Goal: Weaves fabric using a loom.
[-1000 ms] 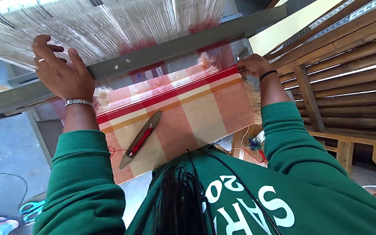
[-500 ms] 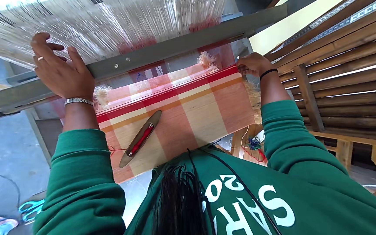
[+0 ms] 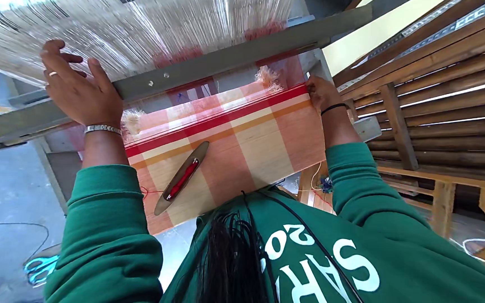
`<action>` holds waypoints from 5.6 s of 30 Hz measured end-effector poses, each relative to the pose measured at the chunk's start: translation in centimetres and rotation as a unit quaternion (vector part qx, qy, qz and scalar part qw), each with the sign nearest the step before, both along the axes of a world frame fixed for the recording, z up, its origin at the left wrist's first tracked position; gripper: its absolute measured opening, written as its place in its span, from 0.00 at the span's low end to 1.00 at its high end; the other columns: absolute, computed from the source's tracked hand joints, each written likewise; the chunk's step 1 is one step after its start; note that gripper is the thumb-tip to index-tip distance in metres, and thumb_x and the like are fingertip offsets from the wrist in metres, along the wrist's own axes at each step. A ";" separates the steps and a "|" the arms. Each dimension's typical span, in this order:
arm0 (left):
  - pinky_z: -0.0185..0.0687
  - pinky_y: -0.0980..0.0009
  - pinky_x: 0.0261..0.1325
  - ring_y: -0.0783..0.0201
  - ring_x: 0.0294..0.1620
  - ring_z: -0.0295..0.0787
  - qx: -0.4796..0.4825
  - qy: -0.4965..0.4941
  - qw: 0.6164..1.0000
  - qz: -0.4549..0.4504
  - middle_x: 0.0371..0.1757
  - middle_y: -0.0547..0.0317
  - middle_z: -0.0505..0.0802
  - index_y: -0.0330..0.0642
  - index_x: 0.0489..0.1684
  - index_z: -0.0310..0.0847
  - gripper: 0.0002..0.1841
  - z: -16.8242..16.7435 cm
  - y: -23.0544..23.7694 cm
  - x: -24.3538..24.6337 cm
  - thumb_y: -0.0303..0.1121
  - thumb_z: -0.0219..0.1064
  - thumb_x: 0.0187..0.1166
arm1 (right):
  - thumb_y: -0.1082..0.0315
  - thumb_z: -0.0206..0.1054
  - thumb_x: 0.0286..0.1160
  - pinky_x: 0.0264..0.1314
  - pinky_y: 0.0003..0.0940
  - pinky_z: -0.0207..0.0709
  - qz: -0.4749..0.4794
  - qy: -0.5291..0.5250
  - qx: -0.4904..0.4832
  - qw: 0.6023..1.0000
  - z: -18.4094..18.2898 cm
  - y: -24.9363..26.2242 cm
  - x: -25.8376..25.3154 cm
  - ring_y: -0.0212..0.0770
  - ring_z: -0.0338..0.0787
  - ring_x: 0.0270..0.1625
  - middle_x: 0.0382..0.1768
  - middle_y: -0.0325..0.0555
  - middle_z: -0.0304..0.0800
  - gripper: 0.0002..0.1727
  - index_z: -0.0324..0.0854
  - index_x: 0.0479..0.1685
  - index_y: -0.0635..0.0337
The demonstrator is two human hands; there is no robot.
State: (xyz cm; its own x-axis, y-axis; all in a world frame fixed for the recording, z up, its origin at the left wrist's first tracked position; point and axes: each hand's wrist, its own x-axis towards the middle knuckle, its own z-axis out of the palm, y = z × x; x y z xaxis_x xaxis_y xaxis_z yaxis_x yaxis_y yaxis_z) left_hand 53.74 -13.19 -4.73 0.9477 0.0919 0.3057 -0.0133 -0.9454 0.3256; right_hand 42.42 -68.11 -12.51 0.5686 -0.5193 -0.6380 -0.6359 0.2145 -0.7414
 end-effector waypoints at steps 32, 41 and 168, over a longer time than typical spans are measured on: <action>0.69 0.36 0.72 0.40 0.62 0.90 0.062 0.179 0.982 -0.012 0.51 0.42 0.96 0.44 0.57 0.89 0.35 0.2 -1.5 -11.3 0.50 0.30 0.93 | 0.35 0.40 0.90 0.79 0.69 0.58 0.485 -0.138 -0.515 0.693 7.7 20.8 -0.9 0.61 0.85 0.67 0.53 0.57 0.92 0.40 0.88 0.49 0.61; 0.72 0.46 0.74 0.52 0.65 0.88 -0.035 -0.008 0.999 -0.033 0.58 0.57 0.95 0.55 0.74 0.82 0.23 -1.3 -0.4 -9.8 0.48 0.50 0.90 | 0.23 0.43 0.79 0.73 0.68 0.65 0.448 -0.198 -0.603 0.630 6.0 21.0 1.0 0.63 0.86 0.62 0.52 0.58 0.92 0.45 0.87 0.52 0.58; 0.92 0.52 0.55 0.49 0.59 0.89 -0.728 -0.058 0.638 0.244 0.69 0.40 0.77 0.41 0.86 0.47 0.29 -6.2 0.1 -26.0 0.28 0.58 0.89 | 0.45 0.69 0.79 0.96 0.34 0.42 0.123 -0.231 -0.400 0.879 4.0 2.9 -2.1 0.61 0.37 0.96 0.89 0.84 0.28 0.66 0.18 0.89 0.81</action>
